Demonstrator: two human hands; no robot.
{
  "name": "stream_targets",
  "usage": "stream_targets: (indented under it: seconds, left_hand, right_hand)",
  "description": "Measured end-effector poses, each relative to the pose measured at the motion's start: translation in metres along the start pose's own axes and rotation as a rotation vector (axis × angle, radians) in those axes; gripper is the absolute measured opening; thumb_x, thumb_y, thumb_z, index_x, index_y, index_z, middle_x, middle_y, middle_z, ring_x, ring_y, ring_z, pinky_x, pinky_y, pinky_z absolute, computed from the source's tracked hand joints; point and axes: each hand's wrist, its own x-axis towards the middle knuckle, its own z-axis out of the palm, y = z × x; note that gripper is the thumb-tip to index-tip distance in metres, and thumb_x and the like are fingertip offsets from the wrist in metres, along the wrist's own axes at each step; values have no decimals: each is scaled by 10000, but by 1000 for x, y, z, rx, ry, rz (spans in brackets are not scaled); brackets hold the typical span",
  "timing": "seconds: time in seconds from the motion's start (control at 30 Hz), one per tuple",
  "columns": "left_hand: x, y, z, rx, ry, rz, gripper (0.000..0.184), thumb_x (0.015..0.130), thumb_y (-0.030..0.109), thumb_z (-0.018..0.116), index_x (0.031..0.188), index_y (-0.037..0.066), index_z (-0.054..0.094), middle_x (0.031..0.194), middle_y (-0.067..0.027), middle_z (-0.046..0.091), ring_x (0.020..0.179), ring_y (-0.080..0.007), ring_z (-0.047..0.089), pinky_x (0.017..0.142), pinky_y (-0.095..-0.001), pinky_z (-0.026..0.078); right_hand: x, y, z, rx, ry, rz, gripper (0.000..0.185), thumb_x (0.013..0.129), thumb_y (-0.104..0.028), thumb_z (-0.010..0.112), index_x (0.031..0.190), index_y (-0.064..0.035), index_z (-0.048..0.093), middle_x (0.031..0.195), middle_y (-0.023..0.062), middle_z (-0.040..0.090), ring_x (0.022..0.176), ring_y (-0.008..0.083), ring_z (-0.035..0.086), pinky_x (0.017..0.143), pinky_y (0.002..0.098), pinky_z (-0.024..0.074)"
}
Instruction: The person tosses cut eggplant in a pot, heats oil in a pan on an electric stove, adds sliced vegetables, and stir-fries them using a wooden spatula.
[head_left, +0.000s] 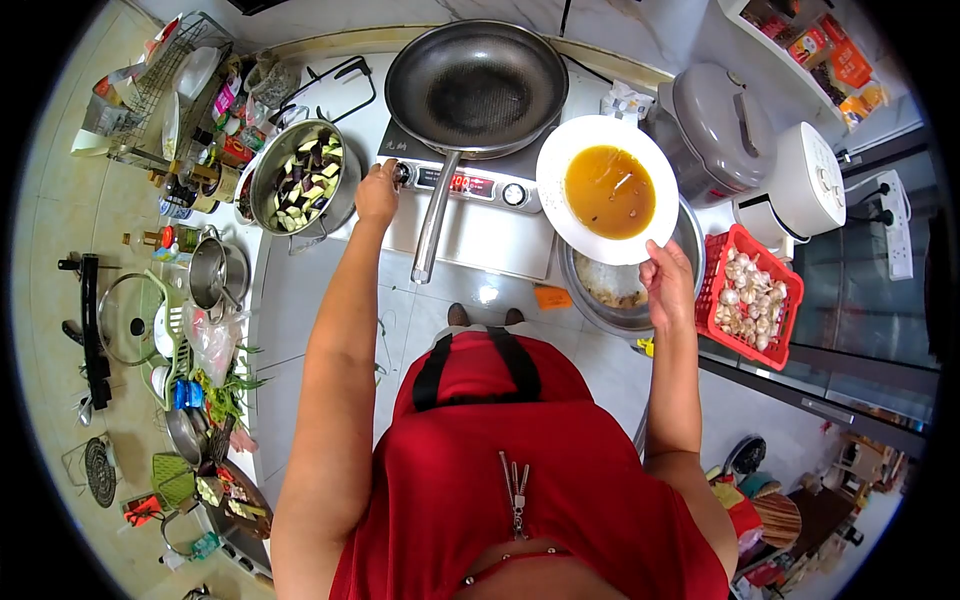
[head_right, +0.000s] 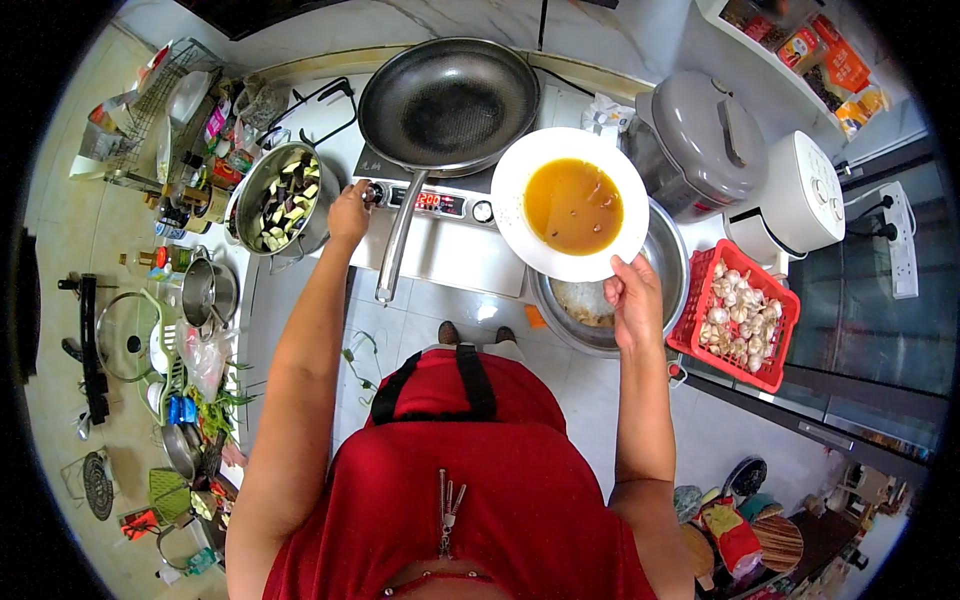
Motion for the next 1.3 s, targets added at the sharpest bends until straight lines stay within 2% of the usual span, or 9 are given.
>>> stream_targets:
  seconds: [0.17,0.37,0.47,0.5,0.63,0.73,0.87,1.1,1.3]
  left_hand:
    - [1,-3,1,20,-17,24,365,799,117,611,1155,166,542,1028,-148,600,872,-359,616,732,-452,502]
    - [-15,10,-6,-97,224,-68,356,801,198,636,1134,110,545,955,-128,599,886,-360,601,748,-454,488]
    - [-25,16,-12,-255,272,-66,328,787,239,663,1049,54,593,941,-146,601,890,-340,588,739,-417,472]
    - [-28,16,-13,-317,254,-37,328,822,301,646,990,21,619,846,-123,612,779,-256,595,691,-359,467]
    - [-53,30,-23,-825,-162,-241,456,906,423,531,985,-16,628,772,-49,588,650,-104,524,604,-264,432]
    - [-72,48,-45,-1116,-409,-330,495,935,463,444,977,3,623,772,-27,576,641,-106,518,577,-240,410]
    - [-89,69,-68,-1108,-579,-434,503,937,492,415,984,28,603,759,-36,596,633,-122,536,595,-259,449]
    - [-91,70,-60,-1221,-633,-354,211,868,235,630,909,43,552,668,-22,560,536,-84,502,503,-220,430]
    - [-97,83,-51,-958,-433,-331,146,799,120,636,840,42,519,595,2,490,489,-80,460,445,-238,385]
  right_hand:
    - [-2,-2,2,-9,-4,0,177,866,-105,589,1021,-21,574,680,-45,510,499,36,387,454,178,303]
    - [-1,-5,2,-7,-7,-8,190,871,-86,572,1044,-7,577,690,-42,517,505,32,377,457,177,312]
    - [-2,-7,3,-3,10,-16,198,871,-85,571,1052,-5,581,702,-37,531,504,33,375,457,177,313]
    - [-2,-8,3,-3,14,-18,201,871,-85,571,1054,-4,583,706,-35,536,503,33,375,457,177,312]
    - [0,-9,1,-3,19,-15,184,868,-87,577,1035,-10,587,707,-34,537,505,34,377,459,174,313]
    - [4,-7,-1,10,13,-20,175,864,-96,589,1020,-16,582,695,-34,534,494,36,391,450,172,311]
    - [6,-10,0,19,9,-23,173,859,-111,604,1002,-18,571,670,-34,529,471,38,412,431,172,311]
    - [10,-10,-2,14,4,-33,178,860,-101,595,1011,-10,571,678,-32,536,466,34,408,420,169,305]
    - [10,-9,-4,6,-5,-35,196,857,-98,596,1027,-3,578,693,-29,548,466,36,405,420,168,303]
